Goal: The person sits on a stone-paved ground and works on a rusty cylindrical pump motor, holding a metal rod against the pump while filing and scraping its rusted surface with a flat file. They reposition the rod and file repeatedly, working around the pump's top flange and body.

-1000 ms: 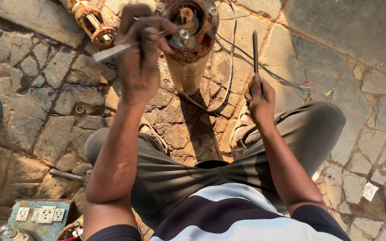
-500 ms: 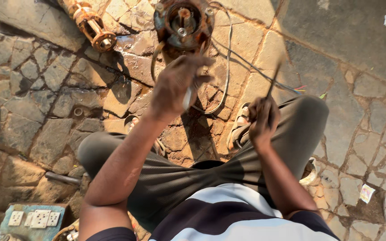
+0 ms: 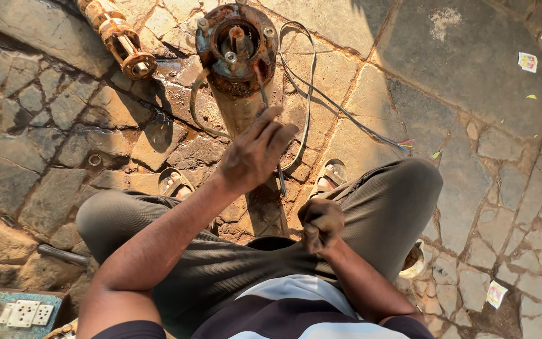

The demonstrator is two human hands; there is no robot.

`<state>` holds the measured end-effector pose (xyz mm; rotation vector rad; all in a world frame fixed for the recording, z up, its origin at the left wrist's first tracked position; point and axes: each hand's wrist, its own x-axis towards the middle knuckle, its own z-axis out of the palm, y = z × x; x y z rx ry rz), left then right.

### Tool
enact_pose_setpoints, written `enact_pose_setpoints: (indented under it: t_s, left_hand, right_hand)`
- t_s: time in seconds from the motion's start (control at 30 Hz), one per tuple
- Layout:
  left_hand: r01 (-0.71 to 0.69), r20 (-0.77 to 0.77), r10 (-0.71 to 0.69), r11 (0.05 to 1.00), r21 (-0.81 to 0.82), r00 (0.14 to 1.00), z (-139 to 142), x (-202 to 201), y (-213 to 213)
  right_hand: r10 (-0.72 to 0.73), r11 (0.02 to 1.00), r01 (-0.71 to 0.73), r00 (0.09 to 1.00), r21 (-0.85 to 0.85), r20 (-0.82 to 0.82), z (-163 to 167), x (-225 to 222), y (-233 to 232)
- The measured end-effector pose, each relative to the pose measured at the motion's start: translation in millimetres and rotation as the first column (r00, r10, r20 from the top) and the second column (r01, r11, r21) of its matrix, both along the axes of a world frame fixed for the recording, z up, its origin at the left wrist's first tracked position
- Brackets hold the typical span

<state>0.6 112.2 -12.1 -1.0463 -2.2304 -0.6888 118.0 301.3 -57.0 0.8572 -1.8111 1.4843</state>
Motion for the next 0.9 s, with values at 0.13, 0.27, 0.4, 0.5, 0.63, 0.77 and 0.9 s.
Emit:
enact_pose_setpoints:
  t_s: [0.13, 0.27, 0.4, 0.5, 0.63, 0.77, 0.9]
  left_hand:
    - [0.011, 0.073, -0.016, 0.997, 0.077, 0.997, 4.9, 0.0, -0.9]
    - [-0.029, 0.025, 0.027, 0.996, 0.081, 0.999, 12.0, 0.9, 2.7]
    - [-0.074, -0.011, 0.076, 0.991, 0.114, 0.997, 14.9, -1.9, 11.7]
    - [-0.080, 0.021, 0.077, 0.985, 0.151, 0.997, 16.1, -4.7, 18.2]
    - [-0.107, 0.030, 0.104, 0.985, 0.135, 0.994, 18.9, -8.7, 23.1]
    - [-0.109, -0.003, 0.110, 0.988, 0.110, 0.994, 22.4, -12.9, 21.6]
    - [-0.056, 0.086, 0.043, 0.986, 0.159, 0.995, 26.2, -9.7, 19.3]
  right_hand:
    - [-0.081, 0.991, 0.073, 0.994, 0.109, 0.068, 9.4, 2.1, 2.3]
    - [-0.082, 0.992, 0.076, 0.995, 0.099, 0.060, 18.9, 6.3, 4.8]
    - [-0.121, 0.984, 0.111, 0.991, 0.139, 0.064, 18.9, 8.0, 4.3]
    - [-0.159, 0.981, 0.173, 0.977, 0.090, -0.140, 9.8, 3.4, 5.2]
    - [-0.410, 0.893, 0.398, 0.912, 0.208, 0.014, -4.9, -2.7, 12.5]
    - [-0.275, 0.960, 0.279, 0.945, -0.003, -0.175, -12.0, -2.2, 20.2]
    - [-0.361, 0.920, 0.349, 0.932, 0.177, 0.037, -12.9, -8.0, 14.1]
